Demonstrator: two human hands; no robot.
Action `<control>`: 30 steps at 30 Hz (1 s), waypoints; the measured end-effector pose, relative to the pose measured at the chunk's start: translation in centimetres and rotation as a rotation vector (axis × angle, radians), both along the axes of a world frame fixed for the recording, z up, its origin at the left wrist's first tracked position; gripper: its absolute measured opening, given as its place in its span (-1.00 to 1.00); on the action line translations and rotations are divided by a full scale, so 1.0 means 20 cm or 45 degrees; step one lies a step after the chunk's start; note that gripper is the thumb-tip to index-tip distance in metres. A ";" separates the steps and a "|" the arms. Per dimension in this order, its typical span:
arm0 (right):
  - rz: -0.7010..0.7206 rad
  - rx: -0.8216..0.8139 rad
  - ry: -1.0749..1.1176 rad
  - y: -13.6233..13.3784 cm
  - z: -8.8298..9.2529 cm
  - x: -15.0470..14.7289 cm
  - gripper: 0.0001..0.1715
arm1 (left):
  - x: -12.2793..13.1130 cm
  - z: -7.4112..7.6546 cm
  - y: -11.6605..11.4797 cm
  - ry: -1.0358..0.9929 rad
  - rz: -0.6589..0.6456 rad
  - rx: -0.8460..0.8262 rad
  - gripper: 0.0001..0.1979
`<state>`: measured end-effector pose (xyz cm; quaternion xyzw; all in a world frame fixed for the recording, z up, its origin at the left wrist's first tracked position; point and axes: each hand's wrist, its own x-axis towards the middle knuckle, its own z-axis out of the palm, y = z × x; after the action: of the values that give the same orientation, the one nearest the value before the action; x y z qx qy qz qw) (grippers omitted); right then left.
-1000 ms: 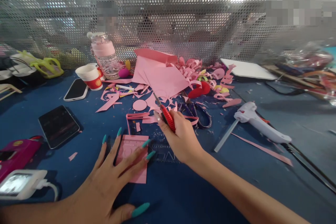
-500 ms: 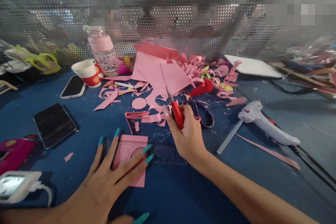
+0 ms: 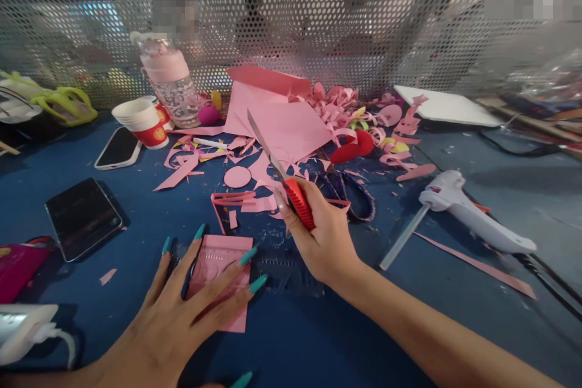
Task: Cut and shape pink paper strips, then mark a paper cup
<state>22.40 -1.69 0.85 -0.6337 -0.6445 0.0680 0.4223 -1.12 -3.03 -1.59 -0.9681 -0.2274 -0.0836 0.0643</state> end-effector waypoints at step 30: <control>0.434 -0.250 0.104 0.02 0.02 0.00 -0.77 | 0.04 0.00 -0.03 -0.030 0.151 -0.067 -0.25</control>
<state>22.49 -1.27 1.24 -0.5503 -0.7150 0.2267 0.3669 -0.40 -3.70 -1.52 -0.9532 -0.2871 -0.0851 0.0412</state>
